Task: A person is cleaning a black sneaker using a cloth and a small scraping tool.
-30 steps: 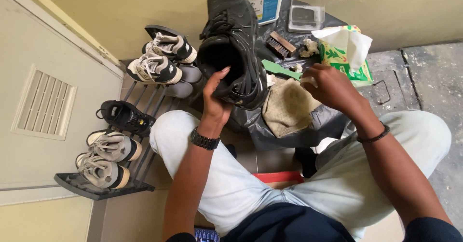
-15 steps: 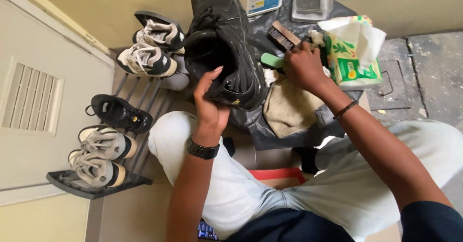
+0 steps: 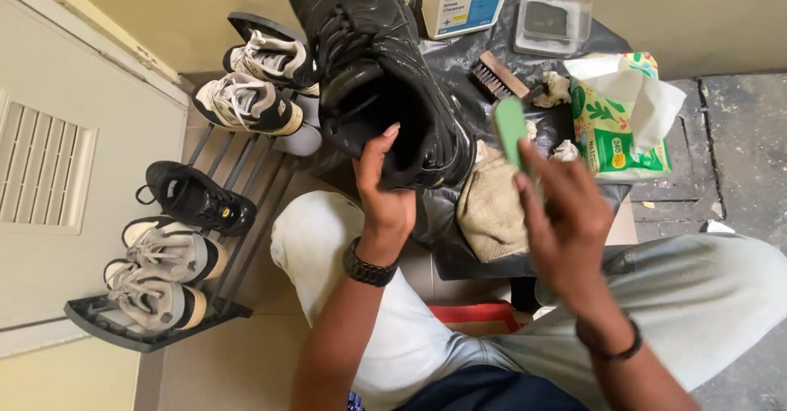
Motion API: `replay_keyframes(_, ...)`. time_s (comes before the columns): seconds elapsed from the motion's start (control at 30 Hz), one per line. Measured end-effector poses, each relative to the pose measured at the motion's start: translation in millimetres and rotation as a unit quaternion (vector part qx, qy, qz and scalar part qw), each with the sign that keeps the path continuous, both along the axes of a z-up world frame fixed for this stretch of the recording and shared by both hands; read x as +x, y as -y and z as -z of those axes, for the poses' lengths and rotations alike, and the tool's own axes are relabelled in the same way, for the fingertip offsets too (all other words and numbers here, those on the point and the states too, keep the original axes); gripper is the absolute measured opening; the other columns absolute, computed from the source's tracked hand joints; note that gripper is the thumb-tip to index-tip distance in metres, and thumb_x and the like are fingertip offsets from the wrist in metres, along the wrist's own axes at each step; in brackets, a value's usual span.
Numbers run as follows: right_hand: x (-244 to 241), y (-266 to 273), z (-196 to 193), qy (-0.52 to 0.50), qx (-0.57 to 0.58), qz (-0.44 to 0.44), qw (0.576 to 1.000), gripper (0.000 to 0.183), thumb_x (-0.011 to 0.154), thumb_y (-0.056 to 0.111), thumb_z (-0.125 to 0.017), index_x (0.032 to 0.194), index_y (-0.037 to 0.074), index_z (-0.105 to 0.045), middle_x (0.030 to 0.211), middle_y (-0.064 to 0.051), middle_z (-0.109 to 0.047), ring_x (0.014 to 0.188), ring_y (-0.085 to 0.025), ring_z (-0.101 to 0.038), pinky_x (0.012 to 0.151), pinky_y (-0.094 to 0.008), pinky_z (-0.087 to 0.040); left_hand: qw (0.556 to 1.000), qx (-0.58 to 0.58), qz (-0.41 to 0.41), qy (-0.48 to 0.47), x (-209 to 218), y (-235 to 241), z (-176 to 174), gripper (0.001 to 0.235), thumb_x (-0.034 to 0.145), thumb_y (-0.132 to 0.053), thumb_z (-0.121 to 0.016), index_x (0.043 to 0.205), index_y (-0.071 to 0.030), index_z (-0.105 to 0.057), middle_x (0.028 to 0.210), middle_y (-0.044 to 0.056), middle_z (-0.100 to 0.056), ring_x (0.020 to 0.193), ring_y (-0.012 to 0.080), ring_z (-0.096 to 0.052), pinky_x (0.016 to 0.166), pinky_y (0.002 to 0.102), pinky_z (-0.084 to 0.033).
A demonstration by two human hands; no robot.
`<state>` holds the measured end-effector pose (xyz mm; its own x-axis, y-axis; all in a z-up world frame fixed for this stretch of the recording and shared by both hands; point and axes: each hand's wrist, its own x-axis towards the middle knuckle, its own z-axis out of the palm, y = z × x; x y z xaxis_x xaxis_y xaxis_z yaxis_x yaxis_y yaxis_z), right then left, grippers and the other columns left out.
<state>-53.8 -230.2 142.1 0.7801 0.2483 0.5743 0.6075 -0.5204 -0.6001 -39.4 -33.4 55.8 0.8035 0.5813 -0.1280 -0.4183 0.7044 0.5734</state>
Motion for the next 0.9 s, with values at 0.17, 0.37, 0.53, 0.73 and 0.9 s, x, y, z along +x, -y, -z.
replay_keyframes(0.17,-7,-25,-4,0.056,0.027,0.013,0.998,0.030,0.096,-0.003,-0.073,0.126,0.001,-0.075,0.090,-0.018,-0.072,0.048,-0.022,-0.053,0.042,-0.033,-0.042,0.997,0.039,-0.049,-0.037,11,11,20,0.032,0.091,-0.005,-0.066,0.124,-0.004,-0.067,0.116,0.015,-0.068,0.101,0.0223,-0.066,0.099,0.046,-0.057)
replay_keyframes(0.37,-15,-23,20,0.061,-0.005,0.049,0.997,0.034,0.092,-0.005,-0.073,0.125,0.004,-0.076,0.092,-0.015,-0.073,0.047,-0.020,-0.062,0.041,-0.033,-0.046,0.994,0.064,-0.074,-0.051,14,16,27,0.029,0.096,-0.006,-0.063,0.125,-0.005,-0.062,0.121,0.015,-0.063,0.105,0.0210,-0.062,0.103,0.047,-0.052)
replay_keyframes(0.53,-14,-24,17,0.053,-0.018,0.027,0.998,0.036,0.098,-0.006,-0.069,0.133,0.000,-0.067,0.094,-0.013,-0.064,0.061,-0.019,-0.060,0.058,-0.033,-0.048,0.994,0.068,-0.079,-0.032,14,16,27,0.023,0.096,-0.012,-0.059,0.116,-0.003,-0.068,0.119,0.014,-0.066,0.114,0.0245,-0.063,0.108,0.043,-0.050)
replay_keyframes(0.73,11,-36,9,0.076,0.031,0.039,0.996,0.033,0.094,-0.009,-0.069,0.125,0.000,-0.074,0.089,-0.014,-0.069,0.040,-0.020,-0.059,0.039,-0.034,-0.045,0.992,0.085,-0.082,-0.043,15,19,18,0.029,0.097,-0.007,-0.061,0.125,-0.002,-0.061,0.122,0.017,-0.062,0.108,0.0236,-0.063,0.106,0.047,-0.050)
replay_keyframes(0.9,-11,-35,20,0.082,-0.017,0.063,0.995,0.033,0.093,-0.005,-0.070,0.124,0.002,-0.075,0.088,-0.010,-0.068,0.050,-0.021,-0.064,0.048,-0.032,-0.050,0.991,0.072,-0.107,-0.037,15,18,11,0.032,0.098,-0.008,-0.060,0.129,-0.001,-0.059,0.124,0.016,-0.058,0.111,0.0232,-0.059,0.108,0.047,-0.048)
